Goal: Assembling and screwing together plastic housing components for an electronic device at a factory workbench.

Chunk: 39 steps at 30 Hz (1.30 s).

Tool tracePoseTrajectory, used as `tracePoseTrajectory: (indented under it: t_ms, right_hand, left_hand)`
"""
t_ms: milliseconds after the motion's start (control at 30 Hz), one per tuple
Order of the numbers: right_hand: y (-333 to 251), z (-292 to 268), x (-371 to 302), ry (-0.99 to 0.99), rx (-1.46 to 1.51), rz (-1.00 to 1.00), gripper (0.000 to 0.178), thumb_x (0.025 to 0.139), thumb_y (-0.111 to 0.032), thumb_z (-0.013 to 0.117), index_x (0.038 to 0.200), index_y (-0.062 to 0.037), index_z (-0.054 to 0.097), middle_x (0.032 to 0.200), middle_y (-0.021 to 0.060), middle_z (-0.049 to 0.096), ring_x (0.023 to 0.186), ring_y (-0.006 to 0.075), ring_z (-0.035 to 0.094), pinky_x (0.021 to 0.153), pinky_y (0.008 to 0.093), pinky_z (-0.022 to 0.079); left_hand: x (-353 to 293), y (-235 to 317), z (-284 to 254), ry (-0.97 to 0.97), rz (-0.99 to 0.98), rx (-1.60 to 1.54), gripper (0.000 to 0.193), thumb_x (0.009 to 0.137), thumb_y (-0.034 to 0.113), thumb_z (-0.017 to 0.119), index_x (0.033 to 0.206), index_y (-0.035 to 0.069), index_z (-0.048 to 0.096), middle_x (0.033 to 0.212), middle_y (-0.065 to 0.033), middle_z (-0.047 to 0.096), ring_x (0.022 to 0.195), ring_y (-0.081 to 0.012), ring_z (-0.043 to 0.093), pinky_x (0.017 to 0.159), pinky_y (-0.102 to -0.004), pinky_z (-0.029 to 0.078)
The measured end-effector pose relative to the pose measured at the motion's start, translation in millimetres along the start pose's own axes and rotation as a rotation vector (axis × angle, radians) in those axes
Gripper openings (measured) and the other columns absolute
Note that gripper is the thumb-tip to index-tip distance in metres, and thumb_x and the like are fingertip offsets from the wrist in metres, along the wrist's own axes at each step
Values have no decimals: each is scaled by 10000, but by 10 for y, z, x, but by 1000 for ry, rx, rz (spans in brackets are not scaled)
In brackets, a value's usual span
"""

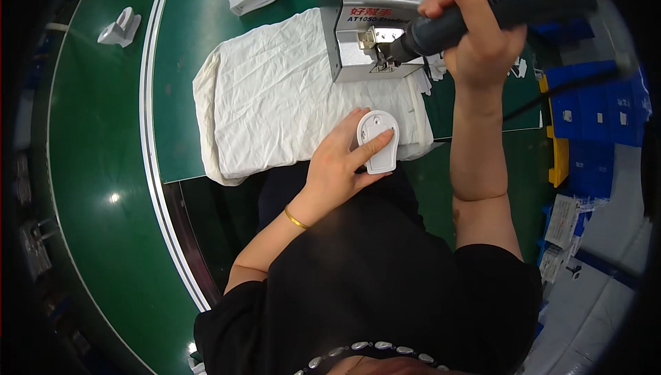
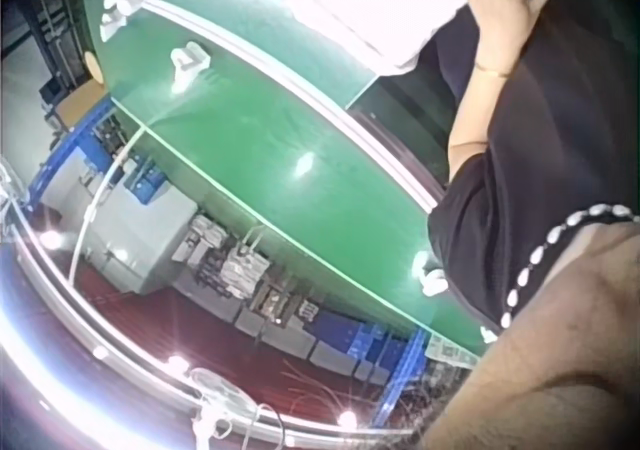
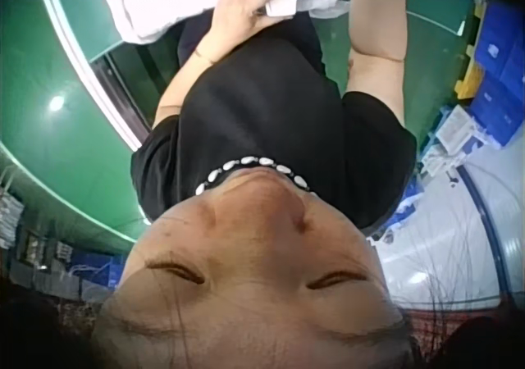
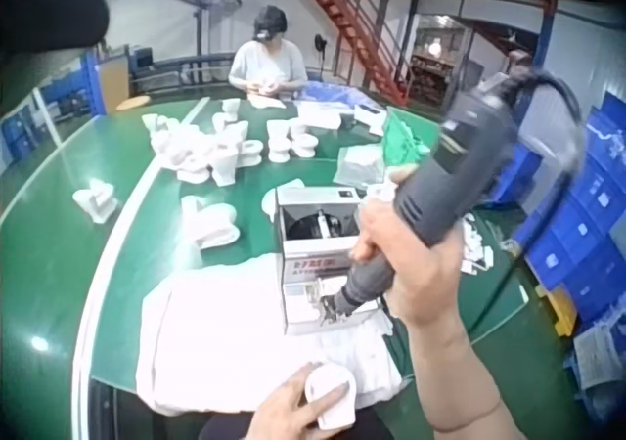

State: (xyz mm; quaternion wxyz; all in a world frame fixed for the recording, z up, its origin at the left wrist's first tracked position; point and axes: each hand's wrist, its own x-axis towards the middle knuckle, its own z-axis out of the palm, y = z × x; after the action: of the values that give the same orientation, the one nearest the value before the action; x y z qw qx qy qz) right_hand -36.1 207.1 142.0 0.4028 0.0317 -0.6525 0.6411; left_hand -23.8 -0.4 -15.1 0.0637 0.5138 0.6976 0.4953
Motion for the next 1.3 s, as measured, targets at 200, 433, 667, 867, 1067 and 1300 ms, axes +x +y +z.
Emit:
tracePoseTrajectory:
  t_ms: [200,433,667,867,1067,1300]
  right_hand:
    - [-346,54,-570,-63,-45,45,495,932,-110,583,1358,-12,350,770,95,551,657,177,559,693,408,494]
    - [-447,113,-730,-127,-83,74,509,931,-126,581,1364,-33,331,775,93,544,666,172,553,709,405,495]
    - [-367,115,-769,-154,-85,73,466,921,-109,602,1305,-42,348,773,94,544,657,166,559,699,393,494]
    - [-375,61,-723,-305,-279,55,426,908,-97,627,1236,-58,358,774,86,537,653,158,555,693,384,491]
    - [-326,138,-734,-257,-198,99,417,902,-87,627,1224,-64,363,770,79,531,650,153,549,690,380,489]
    - [-248,113,-707,-172,-89,66,410,799,23,726,1154,58,523,828,56,636,718,100,602,712,241,494]
  left_hand:
    - [-3,13,-24,18,-11,-19,727,623,160,897,1301,244,647,1437,-202,461,1239,-376,540,950,-400,521]
    - [34,50,-39,68,8,-31,695,590,151,886,1250,193,671,1354,-226,530,1180,-392,586,928,-394,529]
    - [13,40,-27,67,13,-9,665,607,165,879,1239,189,673,1339,-225,539,1203,-394,573,940,-400,522]
    - [15,50,-37,68,-1,-16,657,610,174,876,1233,186,669,1327,-204,555,1225,-392,560,955,-412,513]
    - [22,32,-16,76,-3,-22,652,612,177,874,1230,184,667,1321,-188,560,1234,-385,554,952,-414,509]
    - [31,60,-22,75,3,-23,647,608,159,878,1219,190,668,1338,-188,544,1200,-374,574,905,-389,526]
